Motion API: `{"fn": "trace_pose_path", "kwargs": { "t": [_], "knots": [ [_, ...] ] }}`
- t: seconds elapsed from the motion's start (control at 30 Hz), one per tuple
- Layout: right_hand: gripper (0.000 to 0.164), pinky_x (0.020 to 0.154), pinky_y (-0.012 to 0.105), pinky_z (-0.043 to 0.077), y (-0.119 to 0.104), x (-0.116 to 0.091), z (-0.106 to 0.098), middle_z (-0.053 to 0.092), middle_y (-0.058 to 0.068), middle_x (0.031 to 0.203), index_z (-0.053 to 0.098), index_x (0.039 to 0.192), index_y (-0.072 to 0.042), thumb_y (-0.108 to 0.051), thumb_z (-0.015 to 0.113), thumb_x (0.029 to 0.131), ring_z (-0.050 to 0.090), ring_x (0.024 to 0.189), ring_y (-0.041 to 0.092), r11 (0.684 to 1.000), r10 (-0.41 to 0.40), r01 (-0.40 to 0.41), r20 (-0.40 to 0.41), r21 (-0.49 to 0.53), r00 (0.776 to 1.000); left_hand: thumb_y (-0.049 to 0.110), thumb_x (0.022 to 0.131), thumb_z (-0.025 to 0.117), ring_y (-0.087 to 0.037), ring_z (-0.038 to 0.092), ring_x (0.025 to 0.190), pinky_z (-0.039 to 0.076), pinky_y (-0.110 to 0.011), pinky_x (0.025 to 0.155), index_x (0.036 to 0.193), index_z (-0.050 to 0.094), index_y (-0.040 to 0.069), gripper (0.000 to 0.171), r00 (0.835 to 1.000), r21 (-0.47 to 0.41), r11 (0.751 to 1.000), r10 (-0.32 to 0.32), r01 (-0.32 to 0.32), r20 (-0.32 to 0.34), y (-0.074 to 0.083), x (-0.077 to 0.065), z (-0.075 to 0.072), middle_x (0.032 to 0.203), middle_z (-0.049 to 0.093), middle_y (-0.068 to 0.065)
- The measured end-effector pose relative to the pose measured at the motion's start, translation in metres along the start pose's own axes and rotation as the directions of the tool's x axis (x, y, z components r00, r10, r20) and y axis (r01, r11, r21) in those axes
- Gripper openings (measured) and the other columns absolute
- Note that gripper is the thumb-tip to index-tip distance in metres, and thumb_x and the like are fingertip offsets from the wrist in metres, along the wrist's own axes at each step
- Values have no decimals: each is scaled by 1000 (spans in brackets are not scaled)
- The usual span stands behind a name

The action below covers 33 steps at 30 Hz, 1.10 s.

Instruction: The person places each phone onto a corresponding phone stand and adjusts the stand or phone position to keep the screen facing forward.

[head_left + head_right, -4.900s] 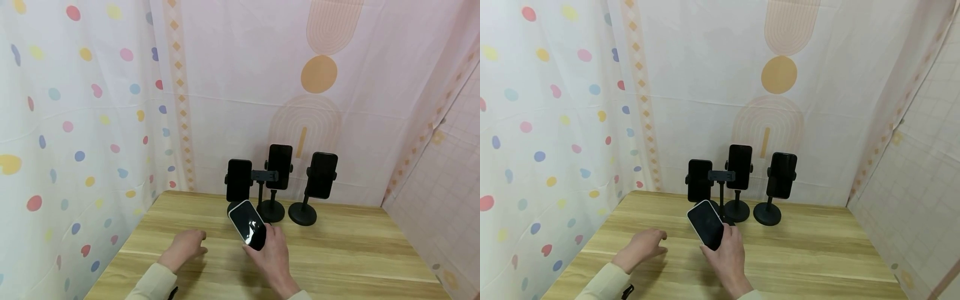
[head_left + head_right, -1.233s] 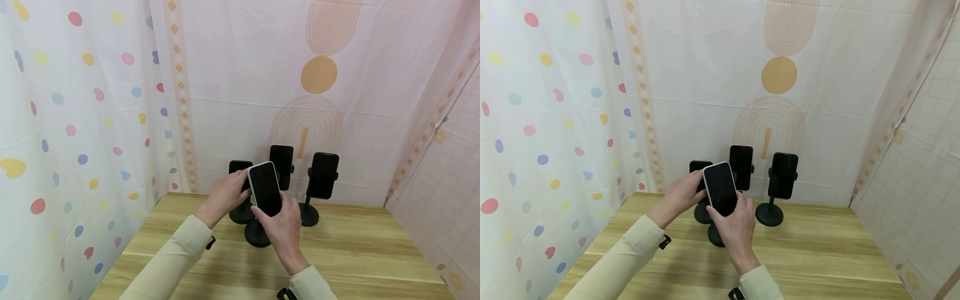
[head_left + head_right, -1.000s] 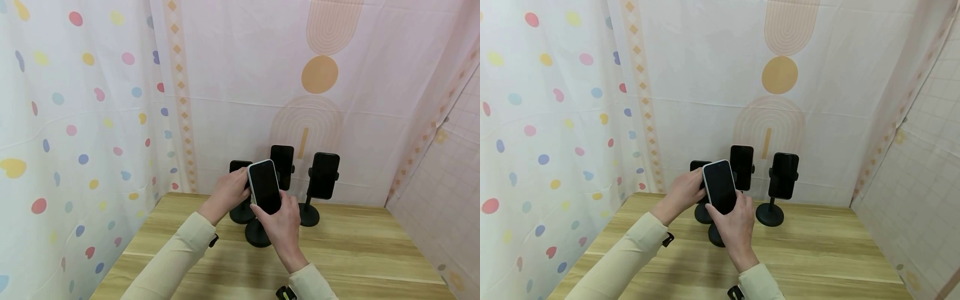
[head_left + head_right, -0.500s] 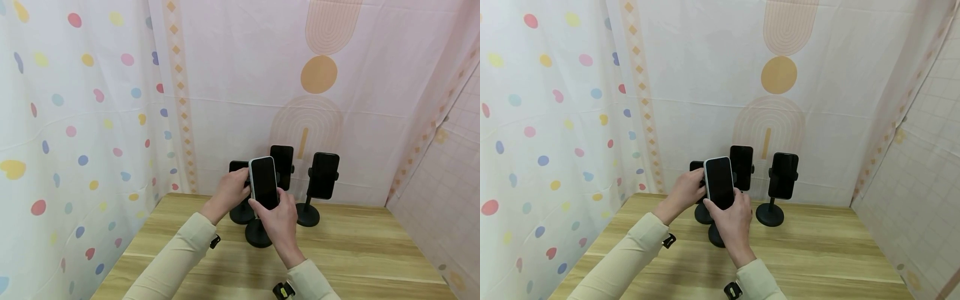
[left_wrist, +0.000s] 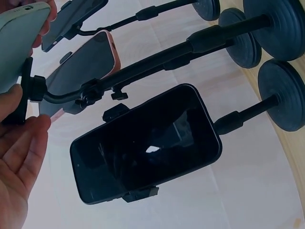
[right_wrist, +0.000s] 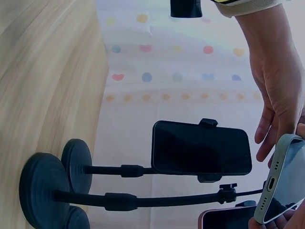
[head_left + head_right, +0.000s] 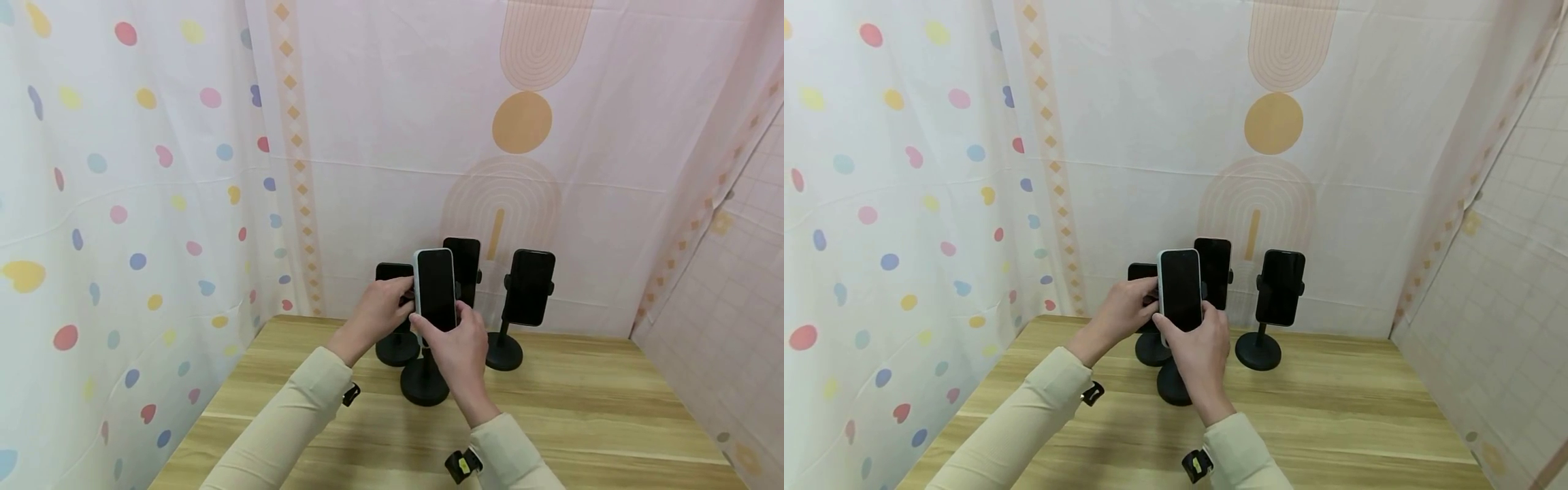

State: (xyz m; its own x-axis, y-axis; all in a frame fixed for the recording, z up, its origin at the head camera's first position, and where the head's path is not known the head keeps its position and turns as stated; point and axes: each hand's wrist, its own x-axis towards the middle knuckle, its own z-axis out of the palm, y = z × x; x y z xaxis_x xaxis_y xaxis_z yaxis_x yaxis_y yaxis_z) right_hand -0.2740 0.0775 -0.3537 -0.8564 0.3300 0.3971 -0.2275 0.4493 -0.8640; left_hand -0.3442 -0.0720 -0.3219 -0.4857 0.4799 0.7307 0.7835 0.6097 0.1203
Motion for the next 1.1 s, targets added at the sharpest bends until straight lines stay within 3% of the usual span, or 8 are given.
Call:
{"fn": "trace_pose_path", "kwargs": {
  "t": [0.27, 0.7, 1.1],
  "knots": [
    [85, 81, 45, 48, 1, 5, -1, 56, 14, 118, 57, 131, -1, -59, 81, 73, 54, 97, 29, 1000, -21, 20, -25, -14, 999, -3, 83, 74, -15, 61, 67, 51, -30, 64, 81, 62, 8, 16, 998, 17, 998, 62, -62, -32, 2, 0, 2, 79, 66, -2],
    [91, 83, 46, 47, 5, 8, -1, 55, 14, 117, 55, 134, -1, -62, 81, 72, 54, 97, 30, 998, -38, 36, -26, -56, 999, -2, 84, 75, -15, 65, 71, 54, -29, 66, 84, 64, 6, 14, 995, 8, 996, 85, -84, -60, -1, -4, 6, 83, 69, -4],
    [92, 83, 46, 47, 7, 8, 0, 54, 15, 118, 54, 135, 0, -62, 81, 72, 55, 97, 30, 995, -69, 68, -18, -67, 997, 0, 84, 75, -15, 68, 76, 55, -29, 68, 89, 70, 5, 9, 990, -62, 993, 96, -102, -103, -9, -5, 8, 89, 72, -5]
  ]
}}
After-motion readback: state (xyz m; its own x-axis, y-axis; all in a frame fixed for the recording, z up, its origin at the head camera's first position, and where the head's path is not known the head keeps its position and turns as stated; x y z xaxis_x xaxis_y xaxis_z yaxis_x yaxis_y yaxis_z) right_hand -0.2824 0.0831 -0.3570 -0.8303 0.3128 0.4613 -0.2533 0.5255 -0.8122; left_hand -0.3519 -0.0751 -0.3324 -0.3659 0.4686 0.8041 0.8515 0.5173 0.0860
